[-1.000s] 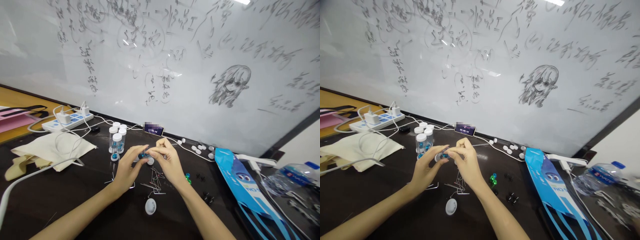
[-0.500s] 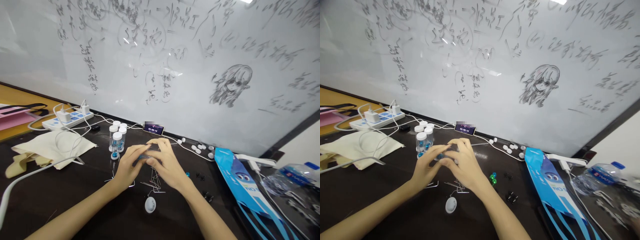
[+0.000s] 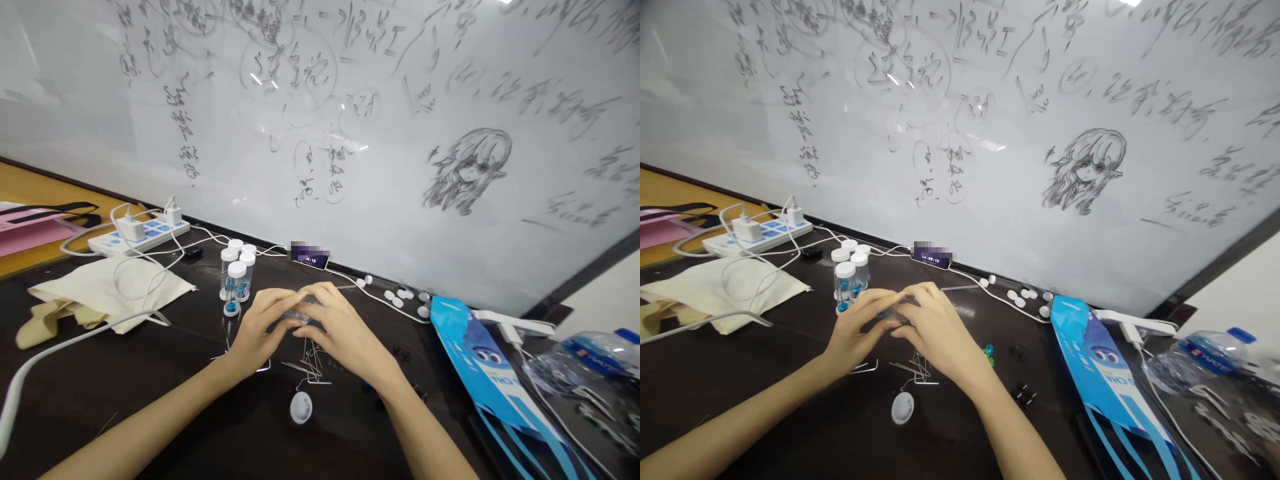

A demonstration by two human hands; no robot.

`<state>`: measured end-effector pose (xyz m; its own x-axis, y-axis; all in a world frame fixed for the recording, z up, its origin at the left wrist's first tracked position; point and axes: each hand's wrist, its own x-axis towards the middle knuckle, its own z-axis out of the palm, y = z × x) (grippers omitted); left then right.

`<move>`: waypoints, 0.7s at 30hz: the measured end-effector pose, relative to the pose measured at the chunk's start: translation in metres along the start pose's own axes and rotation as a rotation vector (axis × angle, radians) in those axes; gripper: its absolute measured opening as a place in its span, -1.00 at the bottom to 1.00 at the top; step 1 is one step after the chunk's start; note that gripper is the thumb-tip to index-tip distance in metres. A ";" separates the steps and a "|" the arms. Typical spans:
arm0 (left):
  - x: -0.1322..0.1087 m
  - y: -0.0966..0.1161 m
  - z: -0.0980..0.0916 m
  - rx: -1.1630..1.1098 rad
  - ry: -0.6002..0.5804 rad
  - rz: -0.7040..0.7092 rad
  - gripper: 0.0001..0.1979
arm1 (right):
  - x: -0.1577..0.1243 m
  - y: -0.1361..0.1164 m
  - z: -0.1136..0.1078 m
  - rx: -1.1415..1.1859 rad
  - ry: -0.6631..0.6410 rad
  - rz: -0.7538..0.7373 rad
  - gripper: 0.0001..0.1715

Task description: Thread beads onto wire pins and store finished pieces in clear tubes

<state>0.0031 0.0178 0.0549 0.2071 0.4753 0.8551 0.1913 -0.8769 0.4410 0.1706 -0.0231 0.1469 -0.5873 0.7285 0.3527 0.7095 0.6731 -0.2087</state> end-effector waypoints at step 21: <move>0.002 -0.003 0.001 -0.054 0.032 -0.109 -0.58 | 0.006 0.004 0.022 0.419 0.163 0.191 -0.76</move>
<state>0.0043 0.0210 0.0548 0.1569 0.5664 0.8090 0.1593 -0.8230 0.5453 0.1616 -0.0132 0.1277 -0.3698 0.8368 0.4039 0.5607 0.5476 -0.6211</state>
